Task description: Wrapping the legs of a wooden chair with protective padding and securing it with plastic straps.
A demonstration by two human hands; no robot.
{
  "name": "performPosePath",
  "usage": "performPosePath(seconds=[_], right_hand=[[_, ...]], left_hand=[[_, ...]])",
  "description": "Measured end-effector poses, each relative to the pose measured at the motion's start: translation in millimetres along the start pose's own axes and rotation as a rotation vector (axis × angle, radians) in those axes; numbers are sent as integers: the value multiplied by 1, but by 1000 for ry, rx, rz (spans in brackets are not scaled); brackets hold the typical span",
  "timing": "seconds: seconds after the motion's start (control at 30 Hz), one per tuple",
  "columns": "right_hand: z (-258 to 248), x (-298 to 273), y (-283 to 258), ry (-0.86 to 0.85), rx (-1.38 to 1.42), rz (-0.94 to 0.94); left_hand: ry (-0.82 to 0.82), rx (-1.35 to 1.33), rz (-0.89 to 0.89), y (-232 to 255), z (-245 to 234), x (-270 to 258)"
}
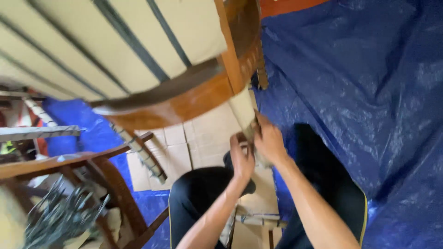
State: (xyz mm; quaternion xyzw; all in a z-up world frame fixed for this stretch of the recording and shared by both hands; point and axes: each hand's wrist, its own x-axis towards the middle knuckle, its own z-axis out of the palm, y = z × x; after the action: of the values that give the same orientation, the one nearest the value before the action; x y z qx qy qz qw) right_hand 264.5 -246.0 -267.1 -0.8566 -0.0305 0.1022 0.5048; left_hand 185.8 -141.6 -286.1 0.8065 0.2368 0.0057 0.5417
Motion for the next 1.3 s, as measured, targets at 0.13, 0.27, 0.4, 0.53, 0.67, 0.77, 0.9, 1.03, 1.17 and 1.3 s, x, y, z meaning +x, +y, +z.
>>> performPosePath(seconds=[0.13,0.27,0.4,0.53,0.67,0.77,0.9,1.03,1.17,1.3], right_hand=[[-2,-2,-16,-33,-106,-34],[4,25,-53,-198,-176,447],[13,13,-15,-157,-151,69],[6,11,3,-216,-124,170],[8,29,-16,-211,-47,88],[4,29,-21,-219,-74,201],[7,28,8,-261,24,213],[6,36,17,-253,11,250],[-2,39,44,-308,-98,293],[-11,53,2,-453,-356,415]], left_hand=[[1,-4,2,-8,-3,-14],[31,-41,-21,17,-38,-14],[328,-103,-242,88,-168,-19],[761,289,-43,149,-321,-54],[1170,448,-289,121,-443,-85],[1241,732,-508,-8,-505,-139],[1368,225,-762,-52,-554,-111],[1197,297,-792,-117,-585,-111],[1357,427,-108,-85,-563,-106],[1509,611,-93,37,-458,-104]])
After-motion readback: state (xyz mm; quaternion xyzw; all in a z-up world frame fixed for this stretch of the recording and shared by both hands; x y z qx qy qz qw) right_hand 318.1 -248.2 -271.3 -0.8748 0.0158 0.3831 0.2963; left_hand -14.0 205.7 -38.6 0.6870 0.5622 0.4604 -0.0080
